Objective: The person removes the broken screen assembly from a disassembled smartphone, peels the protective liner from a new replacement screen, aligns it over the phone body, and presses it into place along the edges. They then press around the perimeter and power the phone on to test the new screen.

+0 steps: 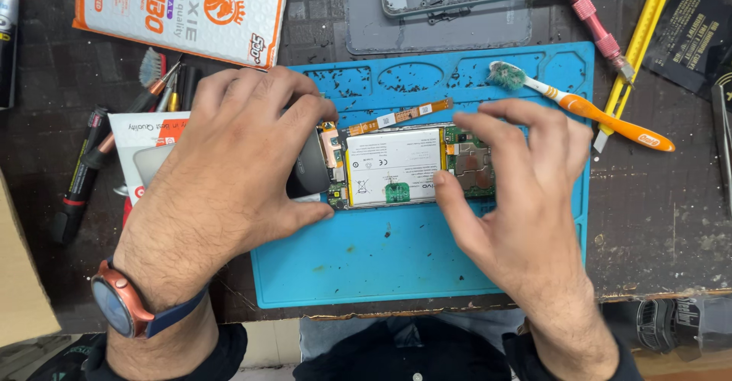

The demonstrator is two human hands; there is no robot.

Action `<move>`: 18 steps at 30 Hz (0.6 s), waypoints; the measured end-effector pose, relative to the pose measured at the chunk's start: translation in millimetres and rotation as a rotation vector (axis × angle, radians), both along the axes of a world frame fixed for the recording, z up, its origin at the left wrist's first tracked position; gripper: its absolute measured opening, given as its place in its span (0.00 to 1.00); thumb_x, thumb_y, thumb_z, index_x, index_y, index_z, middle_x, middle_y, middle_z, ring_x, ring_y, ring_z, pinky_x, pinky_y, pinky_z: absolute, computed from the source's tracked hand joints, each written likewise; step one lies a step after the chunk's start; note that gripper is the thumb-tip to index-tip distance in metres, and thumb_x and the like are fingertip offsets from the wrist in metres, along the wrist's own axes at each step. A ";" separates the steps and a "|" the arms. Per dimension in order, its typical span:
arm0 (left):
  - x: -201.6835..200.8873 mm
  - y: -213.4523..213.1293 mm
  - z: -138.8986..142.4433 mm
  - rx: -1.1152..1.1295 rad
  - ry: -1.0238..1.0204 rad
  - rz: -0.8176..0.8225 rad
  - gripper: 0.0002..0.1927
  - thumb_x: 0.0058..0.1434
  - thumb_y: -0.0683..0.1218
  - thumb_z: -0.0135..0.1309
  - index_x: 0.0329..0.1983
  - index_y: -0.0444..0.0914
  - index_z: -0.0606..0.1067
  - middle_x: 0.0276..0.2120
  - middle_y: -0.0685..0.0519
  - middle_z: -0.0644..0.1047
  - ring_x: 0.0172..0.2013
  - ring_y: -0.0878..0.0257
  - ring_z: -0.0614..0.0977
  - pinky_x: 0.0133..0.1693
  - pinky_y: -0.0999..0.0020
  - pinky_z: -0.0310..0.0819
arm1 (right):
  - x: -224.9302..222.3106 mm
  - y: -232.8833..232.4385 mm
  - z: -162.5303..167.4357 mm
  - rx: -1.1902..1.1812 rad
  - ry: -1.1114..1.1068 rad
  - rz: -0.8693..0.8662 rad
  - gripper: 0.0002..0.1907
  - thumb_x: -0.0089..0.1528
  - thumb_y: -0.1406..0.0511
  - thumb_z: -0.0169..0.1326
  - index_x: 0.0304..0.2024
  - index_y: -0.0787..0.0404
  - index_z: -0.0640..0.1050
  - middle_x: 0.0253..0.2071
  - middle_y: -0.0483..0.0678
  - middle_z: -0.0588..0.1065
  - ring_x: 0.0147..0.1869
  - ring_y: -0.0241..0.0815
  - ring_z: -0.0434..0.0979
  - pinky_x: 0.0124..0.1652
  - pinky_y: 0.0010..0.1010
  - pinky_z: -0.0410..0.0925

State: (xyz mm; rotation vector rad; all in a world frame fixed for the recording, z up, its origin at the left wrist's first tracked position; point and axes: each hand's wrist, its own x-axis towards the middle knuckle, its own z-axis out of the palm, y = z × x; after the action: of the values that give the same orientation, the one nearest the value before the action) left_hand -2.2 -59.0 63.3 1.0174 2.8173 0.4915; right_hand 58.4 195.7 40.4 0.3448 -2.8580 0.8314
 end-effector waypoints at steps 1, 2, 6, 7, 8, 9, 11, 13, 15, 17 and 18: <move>-0.7 -0.2 -0.1 0.004 0.003 -0.006 0.42 0.32 0.55 0.73 0.51 0.37 0.73 0.50 0.48 0.72 0.55 0.49 0.72 0.59 0.51 0.61 | -1.8 -1.0 1.4 0.033 -0.010 0.017 0.28 0.59 0.64 0.66 0.60 0.62 0.73 0.60 0.56 0.67 0.64 0.57 0.60 0.62 0.50 0.54; -1.1 0.0 -0.4 0.009 0.006 -0.014 0.41 0.33 0.55 0.73 0.51 0.36 0.73 0.49 0.48 0.72 0.54 0.49 0.72 0.58 0.51 0.62 | -3.8 -1.5 2.5 0.066 -0.018 0.032 0.29 0.58 0.64 0.66 0.60 0.62 0.73 0.60 0.57 0.66 0.63 0.58 0.59 0.61 0.52 0.53; -1.7 -0.1 -0.4 0.017 -0.049 -0.006 0.37 0.35 0.52 0.72 0.49 0.36 0.72 0.48 0.48 0.72 0.54 0.49 0.72 0.57 0.52 0.63 | -11.7 -2.7 4.2 0.173 -0.043 0.079 0.29 0.59 0.64 0.63 0.62 0.61 0.72 0.61 0.57 0.64 0.63 0.59 0.57 0.59 0.55 0.52; -1.4 0.2 -0.3 0.021 -0.047 -0.007 0.37 0.35 0.52 0.72 0.49 0.36 0.72 0.48 0.48 0.72 0.54 0.48 0.72 0.57 0.52 0.63 | -14.3 -2.9 3.8 0.163 -0.053 0.094 0.28 0.60 0.64 0.63 0.63 0.60 0.73 0.62 0.57 0.64 0.64 0.59 0.57 0.60 0.55 0.52; -1.0 0.1 0.0 0.024 -0.046 -0.008 0.37 0.36 0.52 0.72 0.48 0.36 0.72 0.47 0.48 0.72 0.54 0.48 0.72 0.57 0.52 0.63 | -17.2 -2.9 2.9 0.153 -0.065 0.109 0.27 0.62 0.64 0.62 0.63 0.59 0.73 0.63 0.56 0.64 0.65 0.58 0.57 0.61 0.55 0.52; -1.0 -0.4 0.5 0.030 -0.041 -0.015 0.36 0.36 0.52 0.72 0.48 0.36 0.72 0.47 0.48 0.72 0.54 0.49 0.73 0.57 0.52 0.63 | -20.1 -3.0 1.6 0.143 -0.076 0.123 0.26 0.63 0.65 0.61 0.64 0.58 0.73 0.64 0.56 0.64 0.66 0.58 0.57 0.63 0.54 0.52; -1.7 -0.6 0.7 0.044 -0.027 -0.030 0.36 0.35 0.51 0.72 0.47 0.36 0.71 0.46 0.49 0.72 0.53 0.49 0.73 0.57 0.52 0.64 | -26.3 -3.3 -1.9 0.144 -0.058 0.151 0.22 0.64 0.66 0.60 0.61 0.57 0.75 0.62 0.54 0.65 0.66 0.57 0.57 0.62 0.54 0.52; -2.9 -0.7 0.4 0.040 -0.042 -0.025 0.35 0.36 0.51 0.72 0.47 0.36 0.71 0.46 0.49 0.72 0.53 0.49 0.73 0.57 0.52 0.64 | -32.0 -3.3 -6.1 0.140 -0.052 0.163 0.19 0.64 0.66 0.60 0.59 0.56 0.76 0.61 0.52 0.66 0.65 0.56 0.58 0.61 0.54 0.52; -3.2 -0.8 0.3 0.038 -0.051 -0.021 0.35 0.36 0.50 0.72 0.47 0.36 0.71 0.46 0.49 0.72 0.53 0.49 0.73 0.56 0.52 0.64 | -36.6 -3.3 -10.3 0.130 -0.057 0.162 0.18 0.64 0.67 0.60 0.56 0.57 0.77 0.60 0.51 0.67 0.65 0.55 0.59 0.61 0.53 0.52; -3.4 -0.9 0.1 0.041 -0.054 -0.022 0.35 0.36 0.50 0.72 0.47 0.36 0.71 0.46 0.48 0.72 0.53 0.48 0.73 0.56 0.52 0.64 | -39.4 -3.2 -13.4 0.124 -0.036 0.159 0.13 0.65 0.66 0.61 0.52 0.56 0.78 0.58 0.49 0.68 0.65 0.54 0.59 0.61 0.53 0.52; -3.5 -0.7 -0.1 0.044 -0.050 -0.024 0.35 0.36 0.50 0.71 0.47 0.36 0.71 0.46 0.48 0.72 0.53 0.48 0.73 0.56 0.52 0.64 | -40.4 -3.1 -14.4 0.121 -0.026 0.156 0.11 0.65 0.66 0.62 0.49 0.56 0.78 0.57 0.49 0.68 0.64 0.53 0.60 0.61 0.52 0.52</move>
State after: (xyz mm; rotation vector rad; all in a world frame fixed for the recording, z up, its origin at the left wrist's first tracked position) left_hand -5.7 -59.7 63.2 1.0313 2.7586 0.5699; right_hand 18.0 192.7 26.1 0.5830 -2.9425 0.6925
